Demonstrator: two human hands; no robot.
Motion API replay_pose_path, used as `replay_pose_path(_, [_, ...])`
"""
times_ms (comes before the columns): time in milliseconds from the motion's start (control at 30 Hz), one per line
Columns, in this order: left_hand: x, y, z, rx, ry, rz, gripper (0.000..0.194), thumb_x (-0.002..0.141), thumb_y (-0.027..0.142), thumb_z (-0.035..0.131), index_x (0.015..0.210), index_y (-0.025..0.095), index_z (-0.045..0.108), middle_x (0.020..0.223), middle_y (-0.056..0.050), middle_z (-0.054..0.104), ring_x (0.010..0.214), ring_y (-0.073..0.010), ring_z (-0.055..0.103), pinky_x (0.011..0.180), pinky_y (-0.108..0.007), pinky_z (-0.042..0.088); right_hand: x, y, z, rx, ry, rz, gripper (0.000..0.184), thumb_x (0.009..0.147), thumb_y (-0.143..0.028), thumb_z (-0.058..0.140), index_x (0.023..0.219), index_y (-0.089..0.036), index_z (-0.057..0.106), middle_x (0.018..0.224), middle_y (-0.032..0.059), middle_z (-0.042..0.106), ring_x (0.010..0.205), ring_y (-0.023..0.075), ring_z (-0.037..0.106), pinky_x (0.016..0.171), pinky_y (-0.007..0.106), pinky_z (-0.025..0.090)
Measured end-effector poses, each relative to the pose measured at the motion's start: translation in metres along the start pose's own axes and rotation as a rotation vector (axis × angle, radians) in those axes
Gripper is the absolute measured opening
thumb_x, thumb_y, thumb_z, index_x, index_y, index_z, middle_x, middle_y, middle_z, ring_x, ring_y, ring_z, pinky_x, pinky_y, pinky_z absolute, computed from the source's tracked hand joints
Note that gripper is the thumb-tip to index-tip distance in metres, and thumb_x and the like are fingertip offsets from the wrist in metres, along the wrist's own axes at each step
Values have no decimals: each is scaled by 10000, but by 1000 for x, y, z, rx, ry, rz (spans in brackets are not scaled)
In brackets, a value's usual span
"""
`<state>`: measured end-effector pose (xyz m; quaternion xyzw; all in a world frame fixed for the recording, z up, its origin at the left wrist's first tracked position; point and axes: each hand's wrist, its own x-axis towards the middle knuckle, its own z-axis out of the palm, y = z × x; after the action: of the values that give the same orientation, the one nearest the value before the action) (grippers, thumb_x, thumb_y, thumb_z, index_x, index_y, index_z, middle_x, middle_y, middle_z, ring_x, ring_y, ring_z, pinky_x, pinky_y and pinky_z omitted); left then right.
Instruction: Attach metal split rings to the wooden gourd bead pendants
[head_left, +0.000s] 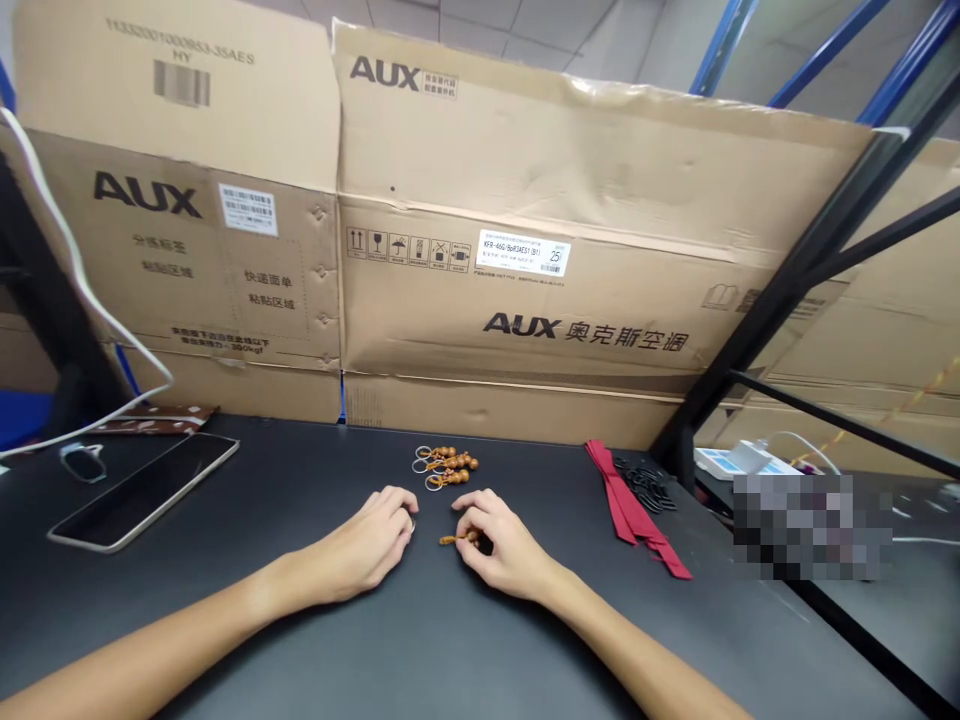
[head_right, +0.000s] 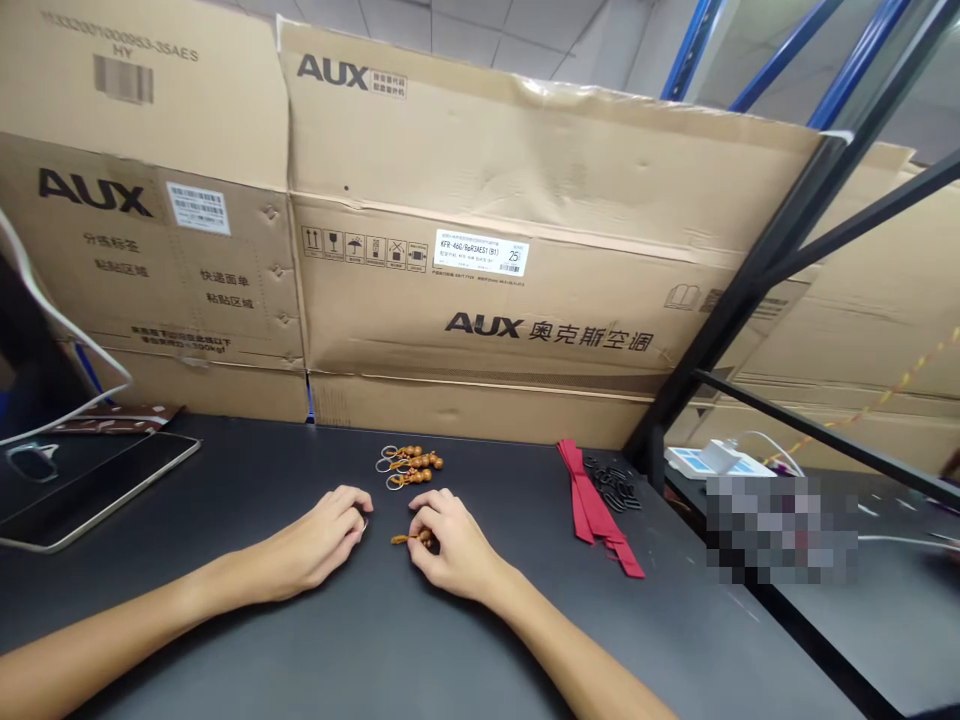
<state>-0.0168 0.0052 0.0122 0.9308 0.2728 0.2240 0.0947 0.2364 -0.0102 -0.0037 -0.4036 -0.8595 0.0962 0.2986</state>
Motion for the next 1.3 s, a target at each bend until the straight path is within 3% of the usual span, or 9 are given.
replay_pose_path(233, [1, -1, 5, -118, -1, -18, 243, 1006, 191, 337, 898, 196, 555, 1124, -83, 530, 1012, -210, 499, 920, -367, 460, 3, -2, 4, 23, -10, -4, 48, 862, -185, 636, 835, -222, 625, 1093, 43, 627, 951, 188, 561, 870, 355, 472])
replay_pose_path(600, [7, 7, 7, -266, -27, -91, 280, 1031, 235, 318, 870, 198, 544, 1108, -57, 516, 1023, -184, 505, 937, -320, 447, 6, -17, 5, 275, 20, 39, 88, 895, -196, 595, 817, -219, 628, 1087, 54, 631, 1011, 191, 574, 866, 333, 492])
replay_pose_path(1300, [11, 9, 7, -369, -72, -129, 277, 1012, 254, 370, 851, 200, 588, 1138, -48, 527, 1055, -186, 518, 969, -307, 423, 9, -13, 16, 204, 101, -7, 126, 836, -146, 618, 734, -204, 570, 1050, 46, 634, 942, 186, 558, 873, 357, 449])
